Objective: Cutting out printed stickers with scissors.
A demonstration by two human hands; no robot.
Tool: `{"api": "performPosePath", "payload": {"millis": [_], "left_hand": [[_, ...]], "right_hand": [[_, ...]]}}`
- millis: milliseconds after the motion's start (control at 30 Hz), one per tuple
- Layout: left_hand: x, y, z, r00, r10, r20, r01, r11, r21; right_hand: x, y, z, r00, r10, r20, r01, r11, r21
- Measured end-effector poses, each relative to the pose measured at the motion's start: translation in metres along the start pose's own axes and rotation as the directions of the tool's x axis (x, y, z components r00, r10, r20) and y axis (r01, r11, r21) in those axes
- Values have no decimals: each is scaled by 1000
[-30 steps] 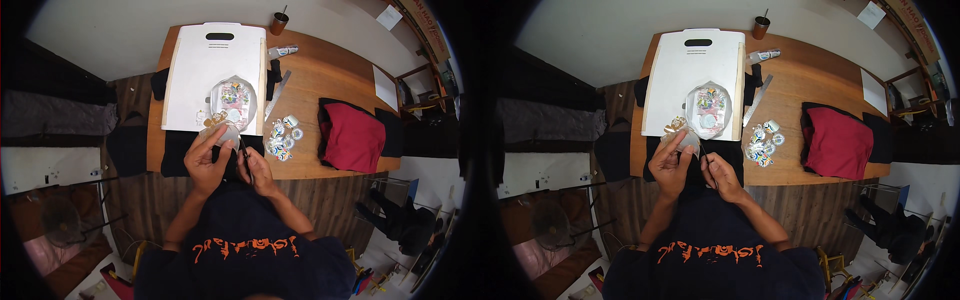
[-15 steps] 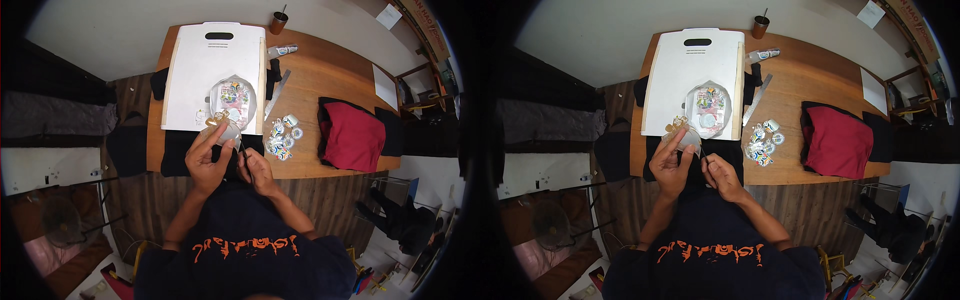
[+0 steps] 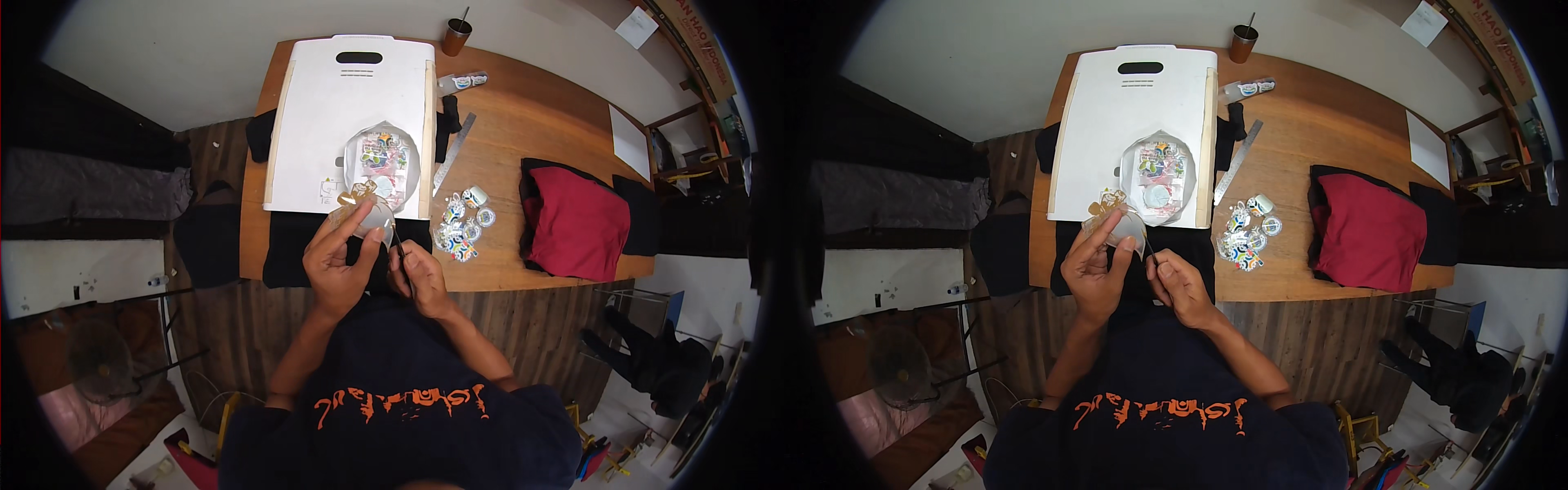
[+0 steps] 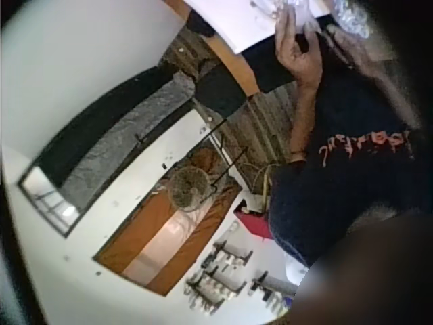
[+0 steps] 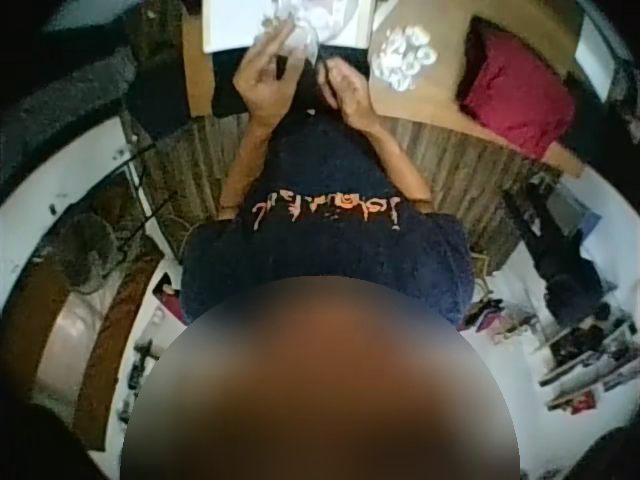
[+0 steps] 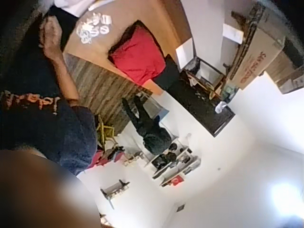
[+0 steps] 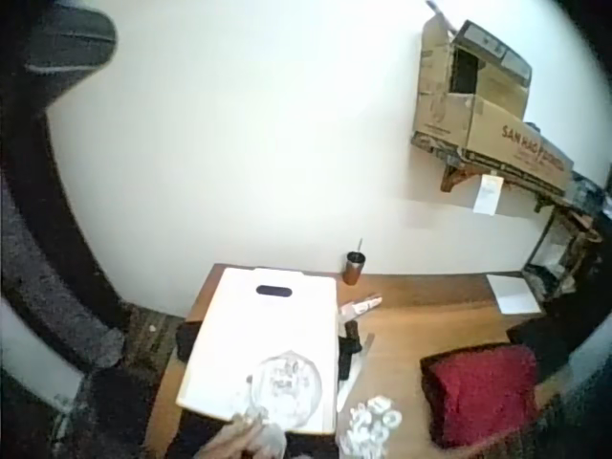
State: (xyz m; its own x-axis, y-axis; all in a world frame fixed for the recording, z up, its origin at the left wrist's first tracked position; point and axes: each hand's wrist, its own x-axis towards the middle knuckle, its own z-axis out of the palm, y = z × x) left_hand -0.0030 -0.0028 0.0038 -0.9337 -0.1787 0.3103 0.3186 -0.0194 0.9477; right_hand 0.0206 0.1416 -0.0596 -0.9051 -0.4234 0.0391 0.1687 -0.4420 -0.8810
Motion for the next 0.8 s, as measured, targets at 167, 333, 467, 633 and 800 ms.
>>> {"api": "performPosePath", "payload": {"millis": [167, 333, 467, 633, 800], "left_hand": [[1, 1, 1, 1000, -15, -11, 15, 1000, -10], [1, 1, 2, 1000, 16, -14, -16, 1000, 10], [2, 1, 1, 1000, 12, -10, -12, 1000, 20], [1, 1, -1, 1000, 12, 9, -12, 1000, 11], [1, 2, 0, 1000, -2, 13, 2, 1000, 8]], "right_hand": [[1, -3, 0, 1000, 3, -1, -3, 1000, -21], [4, -5, -1, 1000, -21, 13, 22, 998, -52], [3, -2, -2, 1000, -12, 6, 13, 999, -45], [1, 1, -2, 1000, 11, -2, -11, 1000, -25], [0, -1, -3, 1000, 10, 7, -10, 1000, -8]]}}
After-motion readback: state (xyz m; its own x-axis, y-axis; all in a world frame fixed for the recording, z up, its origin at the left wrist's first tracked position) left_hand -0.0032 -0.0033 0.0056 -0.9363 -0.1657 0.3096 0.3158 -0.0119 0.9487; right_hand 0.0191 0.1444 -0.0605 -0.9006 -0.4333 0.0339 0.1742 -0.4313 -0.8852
